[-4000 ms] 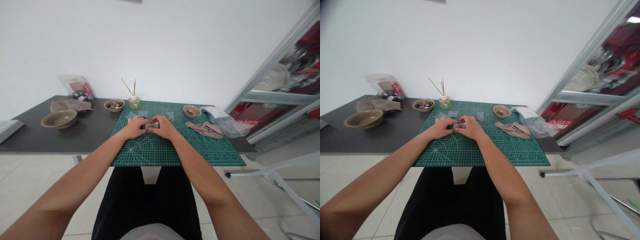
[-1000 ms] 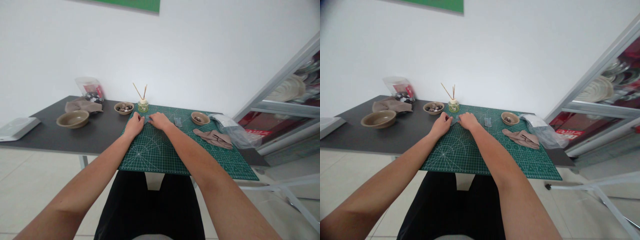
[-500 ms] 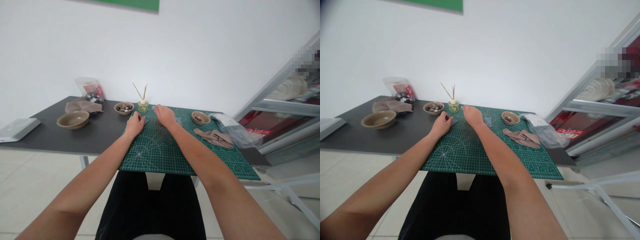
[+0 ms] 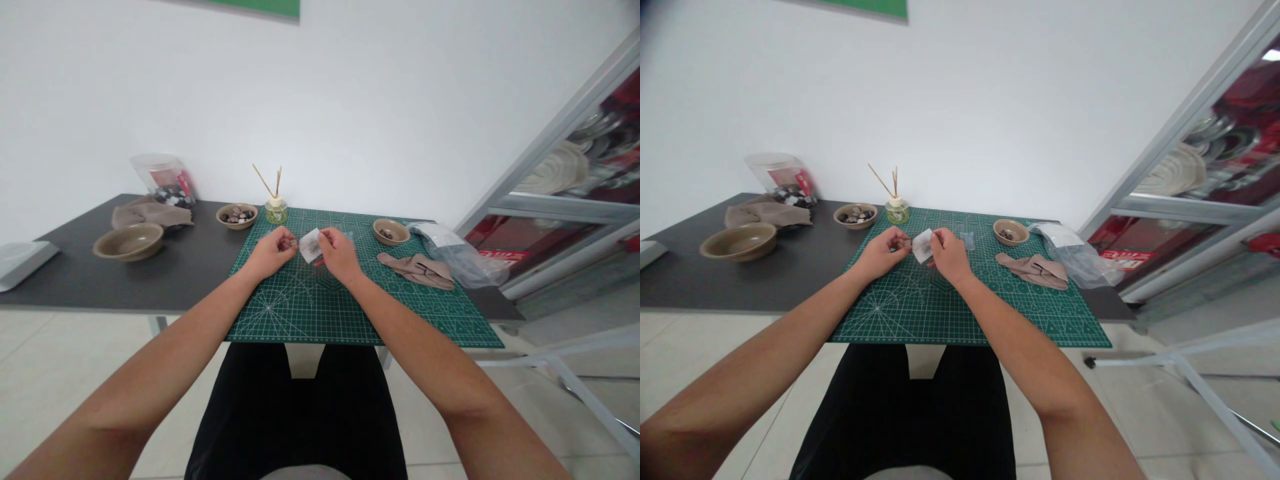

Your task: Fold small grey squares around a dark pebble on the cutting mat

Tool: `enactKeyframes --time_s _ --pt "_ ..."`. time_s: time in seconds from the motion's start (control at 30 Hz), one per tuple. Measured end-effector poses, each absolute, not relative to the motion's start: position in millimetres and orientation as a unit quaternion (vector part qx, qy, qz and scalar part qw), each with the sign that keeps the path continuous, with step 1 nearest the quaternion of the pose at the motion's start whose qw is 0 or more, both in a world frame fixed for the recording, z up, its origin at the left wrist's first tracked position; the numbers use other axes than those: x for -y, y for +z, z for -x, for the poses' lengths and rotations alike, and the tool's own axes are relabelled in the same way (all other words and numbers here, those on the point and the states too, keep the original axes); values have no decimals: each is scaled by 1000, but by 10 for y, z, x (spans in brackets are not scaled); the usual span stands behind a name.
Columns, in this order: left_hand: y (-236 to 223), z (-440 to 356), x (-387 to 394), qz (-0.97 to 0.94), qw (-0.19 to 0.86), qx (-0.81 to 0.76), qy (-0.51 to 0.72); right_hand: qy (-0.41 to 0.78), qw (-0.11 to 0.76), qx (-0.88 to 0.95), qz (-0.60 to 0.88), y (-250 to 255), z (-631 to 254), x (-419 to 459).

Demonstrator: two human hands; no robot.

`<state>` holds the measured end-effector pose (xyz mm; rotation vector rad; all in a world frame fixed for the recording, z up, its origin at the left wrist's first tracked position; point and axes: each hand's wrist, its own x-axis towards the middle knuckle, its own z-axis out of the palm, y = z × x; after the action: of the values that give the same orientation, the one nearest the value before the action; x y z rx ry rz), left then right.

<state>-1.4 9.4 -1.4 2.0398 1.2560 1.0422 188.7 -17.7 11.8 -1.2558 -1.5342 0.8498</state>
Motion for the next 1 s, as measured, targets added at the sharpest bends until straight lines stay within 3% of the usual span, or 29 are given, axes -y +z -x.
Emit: enactKeyframes --time_s 0.17,0.27,0.47,0.7,1.0 --pt "-10 7 -73 -754 268 -484 355 459 492 571 471 -2 -1850 168" --pt "-7 9 -65 -763 247 -483 351 469 491 565 469 -37 -1864 163" --pt "7 -2 -32 -806 192 -438 349 387 513 605 470 -62 -1912 169" --pt "67 -26 35 -837 129 -421 325 312 448 670 503 -74 -1904 160" --pt "121 -169 2 -780 231 -476 334 215 494 691 481 -61 -1955 143"
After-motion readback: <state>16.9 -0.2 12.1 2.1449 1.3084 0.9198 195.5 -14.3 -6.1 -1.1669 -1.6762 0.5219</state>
